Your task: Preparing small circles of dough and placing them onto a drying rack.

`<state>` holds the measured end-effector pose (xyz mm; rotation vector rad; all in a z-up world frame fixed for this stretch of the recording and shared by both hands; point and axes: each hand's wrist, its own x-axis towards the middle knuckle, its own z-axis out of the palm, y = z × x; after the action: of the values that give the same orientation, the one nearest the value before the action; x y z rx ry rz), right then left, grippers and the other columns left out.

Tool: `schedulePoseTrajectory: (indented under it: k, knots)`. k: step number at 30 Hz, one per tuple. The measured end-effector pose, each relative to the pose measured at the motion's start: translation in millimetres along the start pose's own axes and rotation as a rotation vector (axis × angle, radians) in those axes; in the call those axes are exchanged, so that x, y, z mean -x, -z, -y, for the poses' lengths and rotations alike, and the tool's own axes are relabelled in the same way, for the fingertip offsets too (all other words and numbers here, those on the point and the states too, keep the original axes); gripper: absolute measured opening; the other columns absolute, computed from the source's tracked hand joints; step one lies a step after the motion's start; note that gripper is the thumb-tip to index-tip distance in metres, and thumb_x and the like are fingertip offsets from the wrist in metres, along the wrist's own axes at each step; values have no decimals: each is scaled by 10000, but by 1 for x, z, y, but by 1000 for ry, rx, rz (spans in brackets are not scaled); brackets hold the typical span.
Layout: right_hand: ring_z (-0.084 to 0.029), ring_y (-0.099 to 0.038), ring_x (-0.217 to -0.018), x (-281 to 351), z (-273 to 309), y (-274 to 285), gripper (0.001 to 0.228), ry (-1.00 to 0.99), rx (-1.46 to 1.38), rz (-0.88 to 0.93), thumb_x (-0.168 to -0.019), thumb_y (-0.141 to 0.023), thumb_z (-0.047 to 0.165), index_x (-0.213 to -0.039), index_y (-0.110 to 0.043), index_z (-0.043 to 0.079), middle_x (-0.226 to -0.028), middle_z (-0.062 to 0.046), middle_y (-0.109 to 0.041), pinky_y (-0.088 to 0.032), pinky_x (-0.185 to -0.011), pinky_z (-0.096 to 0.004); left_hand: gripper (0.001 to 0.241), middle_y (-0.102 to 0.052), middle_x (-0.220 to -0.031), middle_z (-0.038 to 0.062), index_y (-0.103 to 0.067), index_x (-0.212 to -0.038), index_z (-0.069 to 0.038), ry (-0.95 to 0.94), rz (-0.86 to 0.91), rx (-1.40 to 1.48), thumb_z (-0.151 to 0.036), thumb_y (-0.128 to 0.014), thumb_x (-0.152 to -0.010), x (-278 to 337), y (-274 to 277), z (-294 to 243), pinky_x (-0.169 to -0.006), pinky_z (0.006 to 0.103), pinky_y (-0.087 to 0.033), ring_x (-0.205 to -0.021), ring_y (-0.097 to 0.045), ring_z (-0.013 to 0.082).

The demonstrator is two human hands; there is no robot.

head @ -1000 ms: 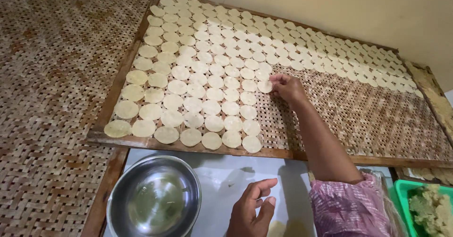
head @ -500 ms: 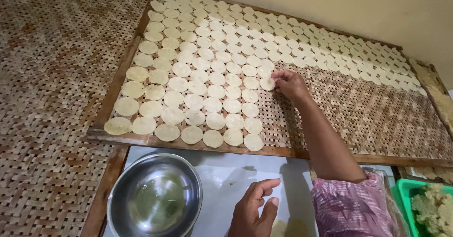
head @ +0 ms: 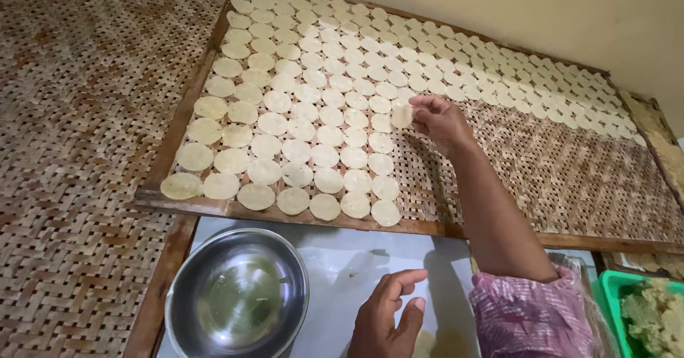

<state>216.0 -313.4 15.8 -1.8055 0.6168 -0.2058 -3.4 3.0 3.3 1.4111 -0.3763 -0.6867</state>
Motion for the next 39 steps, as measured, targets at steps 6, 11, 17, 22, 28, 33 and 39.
schedulePoseTrajectory:
  k: [6, 11, 17, 22, 28, 33, 39]
  knots:
    - [-80, -630, -739, -7, -18, 6, 171, -81, 79, -50, -993, -636, 90, -1133, -734, 110, -984, -49, -724, -574, -664, -214, 399, -677, -1304, 59, -619, -1344, -163, 31, 14, 3, -204, -589, -948, 1, 1, -4, -1033, 416, -527, -1216, -674, 218]
    - [-92, -631, -711, -4, -21, 9, 189, -74, 91, -65, -971, -640, 54, -1122, -742, 103, -961, -62, -740, -575, -635, -228, 397, -664, -1316, 60, -612, -1352, -173, 68, 37, -10, -226, -580, -960, 1, 1, -8, -1047, 423, -512, -1229, -661, 221]
    - [-95, -641, -705, -3, -19, 7, 191, -67, 150, -81, -966, -641, 35, -1120, -739, 90, -953, -68, -747, -577, -629, -228, 402, -677, -1303, 64, -623, -1339, -170, 52, 16, -23, -215, -582, -942, 1, 1, -8, -1034, 420, -525, -1210, -674, 231]
    - [-88, -645, -714, -15, -31, 12, 186, -65, 144, -72, -961, -651, 43, -1124, -733, 83, -960, -63, -745, -580, -634, -223, 401, -673, -1305, 66, -622, -1342, -166, 49, 17, -10, -211, -583, -946, 1, 0, -8, -1044, 421, -515, -1219, -672, 235]
    - [-89, -648, -744, -1, -15, 2, 203, -38, 331, -88, -991, -627, 100, -1166, -725, 135, -1015, -43, -751, -565, -637, -227, 399, -682, -1302, 72, -626, -1334, -163, 37, 11, -10, -212, -592, -940, 1, 0, -5, -1033, 428, -527, -1214, -678, 242]
    - [-91, -687, -815, -24, -37, 6, 297, 123, 781, -114, -977, -584, 31, -1195, -717, 182, -1122, -5, -765, -580, -652, -292, 398, -664, -1332, 75, -615, -1347, -163, 25, 28, -5, -223, -586, -955, 0, 1, -4, -1040, 434, -520, -1234, -666, 249]
    - [-113, -691, -743, -18, -47, 5, 336, 350, 1028, -150, -934, -685, 76, -1234, -718, 225, -1075, -18, -781, -540, -573, -291, 393, -656, -1323, 74, -605, -1352, -165, 38, 42, -27, -226, -587, -964, 0, 3, -7, -1039, 425, -519, -1240, -652, 239]
